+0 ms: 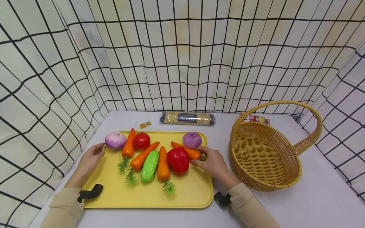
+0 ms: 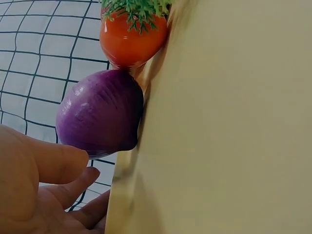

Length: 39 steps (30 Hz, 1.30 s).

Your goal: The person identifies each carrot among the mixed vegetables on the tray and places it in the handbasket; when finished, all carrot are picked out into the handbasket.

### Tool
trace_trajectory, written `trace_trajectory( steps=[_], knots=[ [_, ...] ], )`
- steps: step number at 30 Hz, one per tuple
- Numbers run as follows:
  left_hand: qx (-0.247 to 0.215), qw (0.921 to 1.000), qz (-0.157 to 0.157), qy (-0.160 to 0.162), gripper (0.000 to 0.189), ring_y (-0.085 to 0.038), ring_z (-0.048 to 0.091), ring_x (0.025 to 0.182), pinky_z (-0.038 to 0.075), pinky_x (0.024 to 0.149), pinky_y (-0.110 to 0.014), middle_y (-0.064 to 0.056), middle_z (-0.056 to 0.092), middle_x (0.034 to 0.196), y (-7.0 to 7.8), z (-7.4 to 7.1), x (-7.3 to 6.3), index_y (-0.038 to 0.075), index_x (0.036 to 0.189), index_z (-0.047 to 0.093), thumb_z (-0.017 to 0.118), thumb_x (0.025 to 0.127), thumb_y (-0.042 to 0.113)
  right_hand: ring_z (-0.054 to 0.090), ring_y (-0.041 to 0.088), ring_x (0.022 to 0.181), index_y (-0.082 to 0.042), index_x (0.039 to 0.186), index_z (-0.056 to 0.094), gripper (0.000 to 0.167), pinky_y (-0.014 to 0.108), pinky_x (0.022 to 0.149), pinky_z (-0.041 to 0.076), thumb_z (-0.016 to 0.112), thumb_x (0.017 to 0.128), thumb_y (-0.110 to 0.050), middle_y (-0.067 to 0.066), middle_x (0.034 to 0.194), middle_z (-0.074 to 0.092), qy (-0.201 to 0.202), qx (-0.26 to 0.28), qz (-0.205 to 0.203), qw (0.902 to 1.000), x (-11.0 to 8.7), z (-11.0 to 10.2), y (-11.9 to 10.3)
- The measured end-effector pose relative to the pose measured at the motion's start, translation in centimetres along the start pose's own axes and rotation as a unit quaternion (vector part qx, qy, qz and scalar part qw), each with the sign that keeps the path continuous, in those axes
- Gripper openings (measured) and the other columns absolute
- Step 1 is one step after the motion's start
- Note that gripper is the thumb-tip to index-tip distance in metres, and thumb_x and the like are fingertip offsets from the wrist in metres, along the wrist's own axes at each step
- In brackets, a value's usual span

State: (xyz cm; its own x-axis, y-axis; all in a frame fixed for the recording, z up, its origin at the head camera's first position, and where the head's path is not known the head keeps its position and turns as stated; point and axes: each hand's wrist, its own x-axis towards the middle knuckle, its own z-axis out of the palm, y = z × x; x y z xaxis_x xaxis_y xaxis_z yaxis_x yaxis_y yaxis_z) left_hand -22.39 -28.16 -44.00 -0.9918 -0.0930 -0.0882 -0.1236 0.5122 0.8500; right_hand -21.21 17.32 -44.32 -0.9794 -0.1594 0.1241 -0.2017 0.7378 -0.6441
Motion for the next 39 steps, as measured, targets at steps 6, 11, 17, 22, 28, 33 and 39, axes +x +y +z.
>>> trace_trajectory(
  steps=[6, 11, 17, 22, 28, 33, 39],
  knots=[
    [0.006, 1.0, 0.003, 0.004, 0.053, -0.044, 0.024, 0.143, 0.028, 0.115, -0.054, -0.031, 0.027, 0.153, 0.4, -0.1, 0.0, -0.007, 0.151, 0.024, 0.038, 0.104, 0.011, 0.055, 0.017, 0.081, -0.017, 0.119, 0.07, 0.05, 0.03, 0.071, 0.046, 0.083, 0.076, -0.039, -0.003, 0.097, 0.069, 0.004, -0.006, -0.007, 1.0, 0.1, 0.2, 0.1],
    [0.004, 1.0, 0.0, 0.0, 0.053, -0.044, 0.023, 0.143, 0.028, 0.114, -0.055, -0.031, 0.026, 0.153, 0.5, -0.1, 0.0, -0.007, 0.151, 0.024, 0.038, 0.104, 0.013, 0.055, 0.017, 0.079, -0.016, 0.118, 0.07, 0.047, 0.029, 0.069, 0.046, 0.083, 0.077, -0.036, -0.004, 0.094, 0.069, 0.008, 0.007, -0.005, 0.9999, -0.1, 0.3, 0.1],
    [0.003, 1.0, -0.004, 0.002, 0.052, -0.044, 0.024, 0.142, 0.029, 0.115, -0.054, -0.032, 0.027, 0.152, 0.2, 0.0, 0.0, -0.007, 0.151, 0.025, 0.038, 0.104, 0.013, 0.059, 0.015, 0.083, -0.015, 0.119, 0.07, 0.045, 0.029, 0.074, 0.051, 0.082, 0.079, -0.033, -0.003, 0.098, 0.071, 0.019, 0.018, -0.003, 0.9997, -0.4, 0.3, 0.3],
    [0.003, 1.0, -0.003, 0.003, 0.051, -0.043, 0.026, 0.141, 0.029, 0.114, -0.054, -0.031, 0.029, 0.152, -0.1, 0.1, 0.0, -0.006, 0.15, 0.027, 0.038, 0.104, 0.012, 0.062, 0.015, 0.082, -0.017, 0.12, 0.068, 0.041, 0.03, 0.073, 0.053, 0.079, 0.082, -0.027, -0.002, 0.099, 0.071, 0.035, 0.021, -0.008, 0.9991, -0.8, -0.1, 0.3],
    [0.008, 0.9999, 0.004, 0.009, 0.049, -0.044, 0.029, 0.14, 0.031, 0.113, -0.053, -0.032, 0.031, 0.15, -0.3, 0.3, -0.1, -0.009, 0.148, 0.03, 0.038, 0.103, 0.01, 0.068, 0.018, 0.086, -0.013, 0.12, 0.066, 0.039, 0.034, 0.078, 0.059, 0.078, 0.083, -0.019, 0.005, 0.105, 0.072, 0.069, 0.057, -0.032, 0.9955, -1.4, -0.8, 0.3],
    [0.005, 0.9999, 0.005, 0.01, 0.049, -0.044, 0.03, 0.139, 0.031, 0.113, -0.053, -0.032, 0.031, 0.149, -0.3, 0.3, -0.1, -0.008, 0.148, 0.03, 0.038, 0.103, 0.01, 0.069, 0.021, 0.092, -0.01, 0.118, 0.066, 0.039, 0.033, 0.079, 0.06, 0.079, 0.081, -0.011, 0.009, 0.107, 0.071, 0.111, 0.095, -0.055, 0.9878, -1.8, -1.5, 0.2],
    [0.002, 0.9999, 0.003, 0.009, 0.05, -0.044, 0.028, 0.139, 0.03, 0.113, -0.055, -0.032, 0.029, 0.151, -0.5, 0.1, -0.2, -0.007, 0.149, 0.03, 0.037, 0.103, 0.011, 0.068, 0.024, 0.098, -0.009, 0.12, 0.065, 0.041, 0.034, 0.08, 0.059, 0.077, 0.081, -0.005, 0.009, 0.114, 0.068, 0.131, 0.109, -0.074, 0.9826, -2.3, -2.5, -0.3]
  ],
)
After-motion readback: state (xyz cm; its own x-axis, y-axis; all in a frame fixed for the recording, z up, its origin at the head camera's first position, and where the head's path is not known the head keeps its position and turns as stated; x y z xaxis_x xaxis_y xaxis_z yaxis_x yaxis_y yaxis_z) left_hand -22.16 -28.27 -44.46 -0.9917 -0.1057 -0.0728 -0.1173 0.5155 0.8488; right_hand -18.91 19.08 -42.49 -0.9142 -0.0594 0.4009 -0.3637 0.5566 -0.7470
